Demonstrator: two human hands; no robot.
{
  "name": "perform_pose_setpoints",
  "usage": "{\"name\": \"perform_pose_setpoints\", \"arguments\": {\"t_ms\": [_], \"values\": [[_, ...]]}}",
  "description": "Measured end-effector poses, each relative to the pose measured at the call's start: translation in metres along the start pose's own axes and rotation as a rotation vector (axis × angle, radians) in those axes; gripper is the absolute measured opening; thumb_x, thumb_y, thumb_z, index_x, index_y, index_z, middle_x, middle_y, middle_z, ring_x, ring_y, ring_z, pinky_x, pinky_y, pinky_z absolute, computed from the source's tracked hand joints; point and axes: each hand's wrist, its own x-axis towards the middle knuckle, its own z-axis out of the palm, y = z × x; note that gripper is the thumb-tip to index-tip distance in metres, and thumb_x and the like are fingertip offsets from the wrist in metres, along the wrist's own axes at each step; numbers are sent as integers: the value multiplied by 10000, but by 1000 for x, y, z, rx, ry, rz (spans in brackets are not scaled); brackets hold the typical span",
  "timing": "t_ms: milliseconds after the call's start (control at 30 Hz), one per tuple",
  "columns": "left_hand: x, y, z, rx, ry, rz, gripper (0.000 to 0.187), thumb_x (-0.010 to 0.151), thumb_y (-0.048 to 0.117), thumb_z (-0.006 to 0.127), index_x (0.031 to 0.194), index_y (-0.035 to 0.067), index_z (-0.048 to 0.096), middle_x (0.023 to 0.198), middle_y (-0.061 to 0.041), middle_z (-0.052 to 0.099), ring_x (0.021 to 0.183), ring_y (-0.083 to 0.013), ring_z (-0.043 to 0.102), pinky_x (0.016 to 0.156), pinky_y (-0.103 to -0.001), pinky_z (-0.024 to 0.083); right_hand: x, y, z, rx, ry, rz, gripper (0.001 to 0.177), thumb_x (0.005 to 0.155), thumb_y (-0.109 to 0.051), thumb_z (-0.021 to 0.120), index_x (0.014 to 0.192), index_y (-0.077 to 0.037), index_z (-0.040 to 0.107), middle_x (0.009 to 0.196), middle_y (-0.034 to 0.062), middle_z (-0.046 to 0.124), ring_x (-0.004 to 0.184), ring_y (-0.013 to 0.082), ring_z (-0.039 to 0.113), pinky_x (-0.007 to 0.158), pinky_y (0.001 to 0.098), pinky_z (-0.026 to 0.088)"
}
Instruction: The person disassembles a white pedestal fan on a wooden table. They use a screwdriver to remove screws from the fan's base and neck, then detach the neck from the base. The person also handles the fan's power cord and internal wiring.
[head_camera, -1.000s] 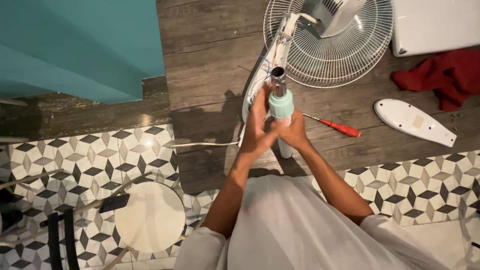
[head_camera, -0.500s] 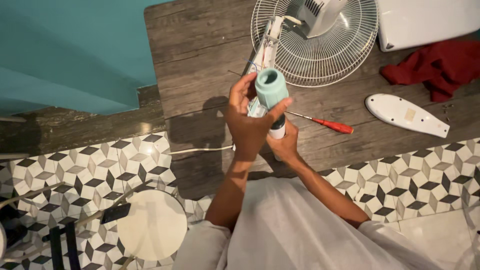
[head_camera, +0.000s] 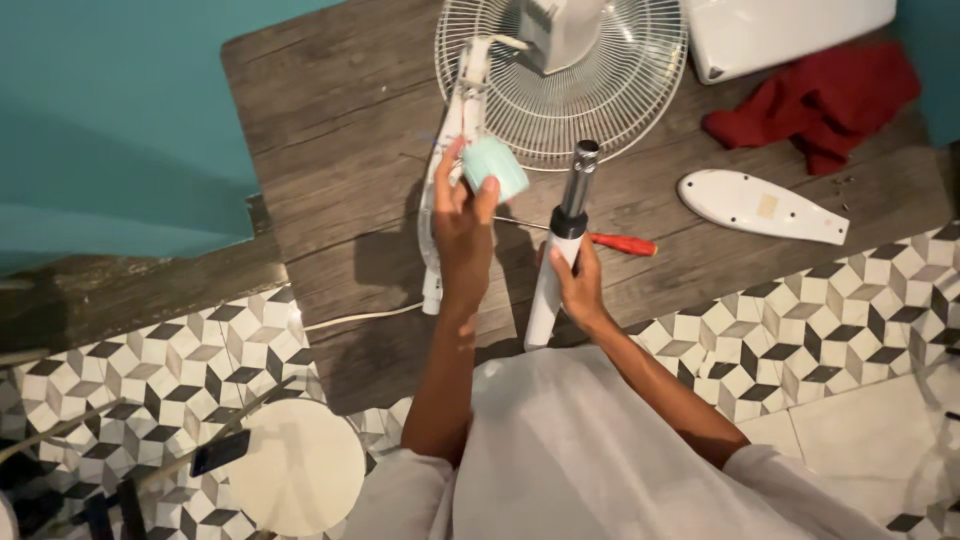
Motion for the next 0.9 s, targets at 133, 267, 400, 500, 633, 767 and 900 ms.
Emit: {"name": "perform_pose_setpoints", "arguments": {"t_ms": [133,267,400,500,633,767,900], "values": [[-30,-76,17,31,-28,-307,516,1024,338,581,1433,30,517,1117,-76,675,929,-143,646,759,-284,537,12,-4,-53,-31,38,-9,243,1106,-228,536,1260,-46,492,958,63,667,829,144,657,742,307,550],[-78,-145,33,90,-99,-508,465,1056,392,561,1328,19,610,1118,-98,687,931,-158,671,739,-289,546,21,-7,-102,-2,119,30,292,1102,-258,514,1294,-47,456,960,75,676,844,158,681,759,318,574],[-100,-188,56,115,-231,-425,486,926,265,749,1322,85,533,1193,-57,668,1050,-142,666,844,-286,563,29,-6,-144,3,266,76,307,1114,-287,495,1303,-47,468,967,89,666,816,169,670,724,320,571],[-94,-197,66,217,-322,-486,595,797,223,846,1290,86,541,1174,-59,675,1033,-149,675,834,-304,577,35,-7,-180,105,389,123,323,1112,-327,478,1290,-57,479,945,85,673,791,163,688,703,319,592],[-63,-196,93,549,-402,-435,579,807,334,846,1261,39,643,1118,-96,727,966,-165,711,802,-310,591,47,-13,-237,134,569,99,341,1089,-357,511,1274,-71,497,829,74,641,665,163,651,613,317,556],[-35,-191,133,493,-431,-501,622,827,386,829,1286,23,616,1065,-86,731,908,-155,719,765,-301,614,57,-27,-297,-94,593,60,324,1091,-347,598,1242,-63,556,817,65,620,686,166,625,617,307,520],[-22,-202,192,573,-421,-666,622,822,357,826,1323,32,653,942,-123,703,722,-202,586,606,-355,469,75,-48,-353,-579,414,-51,407,1007,-281,758,1309,-30,650,982,133,718,861,245,648,768,349,543]]}}
